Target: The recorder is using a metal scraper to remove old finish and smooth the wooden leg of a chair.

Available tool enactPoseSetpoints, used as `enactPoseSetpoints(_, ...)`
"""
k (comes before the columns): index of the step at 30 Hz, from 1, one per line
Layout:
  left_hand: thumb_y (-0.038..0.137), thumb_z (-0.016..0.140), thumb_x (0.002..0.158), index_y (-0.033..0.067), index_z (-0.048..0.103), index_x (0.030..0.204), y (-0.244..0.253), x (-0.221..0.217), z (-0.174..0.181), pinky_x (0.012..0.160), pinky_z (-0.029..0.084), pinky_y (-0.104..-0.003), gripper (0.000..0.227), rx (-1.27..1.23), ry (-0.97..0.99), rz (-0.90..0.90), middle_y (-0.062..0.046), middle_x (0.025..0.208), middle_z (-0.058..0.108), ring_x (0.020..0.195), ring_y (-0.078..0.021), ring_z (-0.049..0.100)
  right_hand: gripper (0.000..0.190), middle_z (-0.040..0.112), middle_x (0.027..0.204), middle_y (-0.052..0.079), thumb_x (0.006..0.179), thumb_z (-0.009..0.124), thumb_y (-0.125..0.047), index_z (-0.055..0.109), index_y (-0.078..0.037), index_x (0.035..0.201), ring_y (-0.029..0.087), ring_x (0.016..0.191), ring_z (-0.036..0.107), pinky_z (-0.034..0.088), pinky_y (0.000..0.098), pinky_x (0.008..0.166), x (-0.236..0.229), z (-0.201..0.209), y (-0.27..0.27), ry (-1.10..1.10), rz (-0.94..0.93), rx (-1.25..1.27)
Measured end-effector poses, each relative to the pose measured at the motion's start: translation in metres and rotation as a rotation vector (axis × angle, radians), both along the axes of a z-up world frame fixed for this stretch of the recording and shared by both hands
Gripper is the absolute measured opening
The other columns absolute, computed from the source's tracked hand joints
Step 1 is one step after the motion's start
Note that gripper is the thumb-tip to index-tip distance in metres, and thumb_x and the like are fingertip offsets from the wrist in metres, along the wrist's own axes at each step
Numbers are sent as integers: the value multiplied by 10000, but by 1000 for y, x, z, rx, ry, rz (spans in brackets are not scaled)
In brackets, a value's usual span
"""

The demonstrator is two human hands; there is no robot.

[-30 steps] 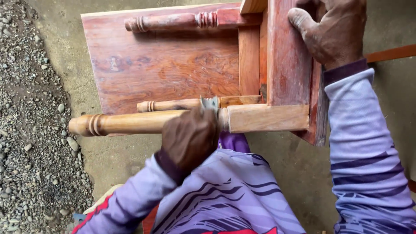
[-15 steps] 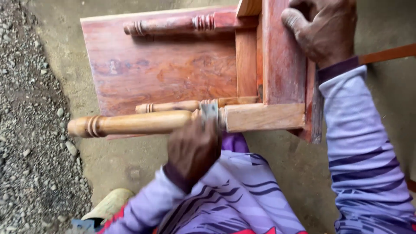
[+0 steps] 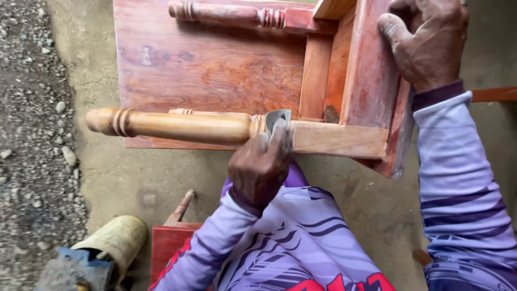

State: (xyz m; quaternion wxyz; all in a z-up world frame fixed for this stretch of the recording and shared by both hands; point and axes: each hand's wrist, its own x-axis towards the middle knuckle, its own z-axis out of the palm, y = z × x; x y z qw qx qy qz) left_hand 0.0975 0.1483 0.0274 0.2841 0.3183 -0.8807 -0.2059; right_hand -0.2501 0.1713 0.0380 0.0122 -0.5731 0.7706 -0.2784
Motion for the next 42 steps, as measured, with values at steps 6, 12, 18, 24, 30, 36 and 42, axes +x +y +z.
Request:
enactPoseSetpoints(6, 100, 700, 974, 68, 637, 1405, 19, -8, -13, 597, 476, -413, 437, -50, 10, 115, -65, 740, 469, 638, -250, 543, 122, 698, 1057, 69, 930, 781, -25, 682, -39, 1000, 205, 990, 670, 411, 463, 1140, -12, -4, -1, 150, 140, -71)
enactPoseSetpoints(12, 107, 701, 974, 64, 654, 1366, 42, -8, -34, 569, 448, -421, 397, -106, 2, 267, -72, 758, 498, 648, -257, 545, 174, 639, 1108, 39, 885, 775, -31, 639, -70, 986, 197, 1020, 614, 435, 370, 1105, -30, -17, -2, 145, 171, -39)
enactPoseSetpoints(18, 117, 709, 977, 96, 665, 1334, 47, -20, -22, 591, 440, -430, 361, -69, 24, 292, -79, 788, 509, 681, -263, 549, 197, 609, 1061, 40, 868, 784, -39, 638, -66, 997, 199, 1014, 616, 426, 369, 1109, -29, -16, 11, 150, 189, -33)
enactPoseSetpoints(24, 97, 710, 957, 92, 672, 1314, 44, -16, -30, 591, 439, -431, 359, -45, 73, 282, -69, 746, 467, 660, -258, 526, 211, 634, 1102, 50, 862, 800, -49, 645, -57, 1005, 220, 1069, 612, 430, 377, 1105, -28, -11, 8, 205, 205, -29)
enactPoseSetpoints(30, 57, 711, 971, 79, 642, 1373, 51, -16, -26, 607, 453, -420, 408, -14, 162, 317, -81, 781, 516, 676, -258, 547, 223, 619, 1097, 51, 872, 811, -65, 650, -61, 1028, 204, 1051, 619, 424, 361, 1116, -32, -16, 6, 176, 180, -13)
enactPoseSetpoints(36, 48, 736, 971, 84, 655, 1340, 43, -25, -18, 634, 486, -416, 380, 54, 246, 300, -104, 823, 565, 701, -279, 589, 209, 586, 1101, -8, 891, 803, -168, 647, -100, 1011, 139, 953, 591, 432, 365, 1063, -25, -7, 7, -75, 57, 34)
enactPoseSetpoints(42, 7, 727, 953, 62, 683, 1323, 43, -18, -28, 711, 553, -412, 377, 120, 259, 297, -151, 953, 682, 799, -308, 688, 217, 582, 1104, 10, 893, 790, -125, 622, -91, 1027, 173, 1008, 588, 417, 403, 1087, -17, -3, 1, -14, 112, 36)
